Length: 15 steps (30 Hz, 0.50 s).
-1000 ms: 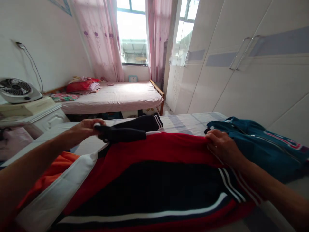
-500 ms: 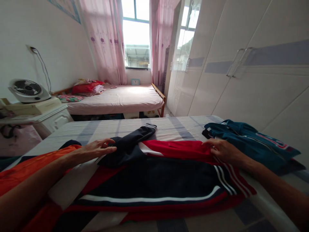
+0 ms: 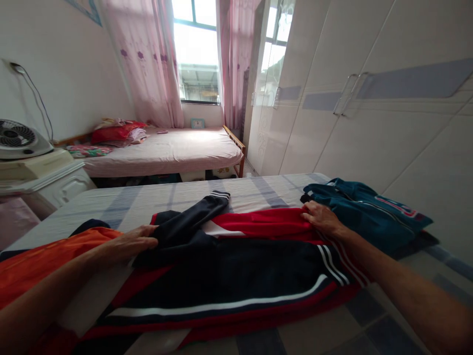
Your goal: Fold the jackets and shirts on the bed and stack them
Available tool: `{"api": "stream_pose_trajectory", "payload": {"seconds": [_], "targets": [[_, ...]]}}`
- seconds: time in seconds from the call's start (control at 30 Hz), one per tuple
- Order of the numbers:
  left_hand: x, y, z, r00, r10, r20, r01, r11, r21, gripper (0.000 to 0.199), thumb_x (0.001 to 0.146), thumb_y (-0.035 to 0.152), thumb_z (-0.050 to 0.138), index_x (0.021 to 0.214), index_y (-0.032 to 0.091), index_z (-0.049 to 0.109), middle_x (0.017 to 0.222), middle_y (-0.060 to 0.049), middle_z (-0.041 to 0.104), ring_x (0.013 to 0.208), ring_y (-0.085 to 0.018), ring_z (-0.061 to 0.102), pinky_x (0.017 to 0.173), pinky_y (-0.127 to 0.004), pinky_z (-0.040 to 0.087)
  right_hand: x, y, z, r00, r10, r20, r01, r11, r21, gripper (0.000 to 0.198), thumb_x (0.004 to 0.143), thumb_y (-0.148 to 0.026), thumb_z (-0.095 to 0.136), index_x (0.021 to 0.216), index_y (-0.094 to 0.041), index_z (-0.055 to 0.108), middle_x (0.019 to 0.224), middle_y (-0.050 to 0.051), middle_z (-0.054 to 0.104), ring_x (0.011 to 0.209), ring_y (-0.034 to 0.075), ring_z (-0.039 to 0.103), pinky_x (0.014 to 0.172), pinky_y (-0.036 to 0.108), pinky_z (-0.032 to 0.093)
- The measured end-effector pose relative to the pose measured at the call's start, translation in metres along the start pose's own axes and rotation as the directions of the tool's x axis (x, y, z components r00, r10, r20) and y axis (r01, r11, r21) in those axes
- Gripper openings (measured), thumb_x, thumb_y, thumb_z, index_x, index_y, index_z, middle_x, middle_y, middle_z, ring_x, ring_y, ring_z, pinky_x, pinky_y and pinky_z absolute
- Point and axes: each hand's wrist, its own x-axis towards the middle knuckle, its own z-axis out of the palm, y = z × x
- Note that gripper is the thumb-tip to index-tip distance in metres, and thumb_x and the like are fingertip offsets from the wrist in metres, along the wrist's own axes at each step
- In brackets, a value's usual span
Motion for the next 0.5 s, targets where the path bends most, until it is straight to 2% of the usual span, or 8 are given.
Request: {"api": "stream_pose_trajectory", "payload": {"seconds": [0.1,0.2,0.27,0.33,0.43,0.5], "targets": [[0.0,0.007,-0.001,0.999,-0.038,0.013,0.039,0.997,-0.06,0.039,0.06,0.054,0.057,0.077,0.021,0.071,0.076,-0.006,0.068,0.078,-0.028,0.063,0.069,-0.032,0.051,0.001,-0.007,-0.001,0.999,0.007,0.046,-0.003,0.996,-0.086,0.028,0.086,-0.031,0.043,0.1,-0.017,0.062,0.11,0.014,0.061,0.101,0.025,0.058,0.079,0.036,0.044],[-0.004,0.018,-0.001,0.998,-0.057,0.019,0.059,0.993,-0.104,0.04,0.066,0.057,0.058,0.082,0.023,0.07,0.085,-0.003,0.069,0.087,-0.027,0.062,0.075,-0.03,0.05,0.015,-0.032,-0.012,0.999,-0.051,-0.013,0.05,0.997,-0.055,0.036,0.084,-0.026,0.046,0.116,-0.016,0.059,0.123,0.015,0.057,0.113,0.028,0.053,0.089,0.039,0.042],[-0.009,0.026,0.0,0.996,-0.077,0.052,0.084,0.986,-0.144,0.041,0.068,0.058,0.058,0.085,0.023,0.069,0.089,-0.002,0.069,0.089,-0.026,0.061,0.076,-0.029,0.049,0.035,-0.062,-0.019,0.995,-0.096,-0.039,0.099,0.99,0.1,0.039,0.085,-0.026,0.046,0.121,-0.014,0.056,0.128,0.015,0.055,0.115,0.025,0.052,0.094,0.035,0.039],[-0.013,0.031,0.001,0.991,-0.124,0.048,0.131,0.976,-0.175,0.045,0.066,0.06,0.06,0.089,0.022,0.069,0.094,-0.003,0.069,0.092,-0.027,0.06,0.076,-0.029,0.048,0.062,-0.099,-0.02,0.992,-0.128,-0.009,0.126,0.958,0.257,0.041,0.086,-0.03,0.048,0.122,-0.013,0.056,0.127,0.014,0.057,0.112,0.023,0.055,0.095,0.029,0.039],[-0.015,0.033,0.003,0.978,-0.205,0.045,0.21,0.955,-0.21,0.053,0.065,0.064,0.059,0.094,0.02,0.067,0.095,-0.004,0.069,0.092,-0.027,0.06,0.074,-0.03,0.048,0.103,-0.157,-0.008,0.99,-0.135,0.027,0.116,0.921,0.373,0.044,0.085,-0.038,0.051,0.12,-0.011,0.057,0.121,0.014,0.061,0.111,0.023,0.056,0.093,0.026,0.039],[-0.013,0.029,0.006,0.973,-0.215,0.08,0.228,0.95,-0.214,0.054,0.065,0.066,0.057,0.092,0.019,0.066,0.089,-0.004,0.068,0.085,-0.025,0.061,0.07,-0.03,0.048,0.123,-0.191,0.006,0.994,-0.102,0.039,0.074,0.889,0.452,0.046,0.081,-0.042,0.057,0.113,-0.01,0.06,0.117,0.016,0.063,0.111,0.026,0.056,0.091,0.027,0.041]]}}
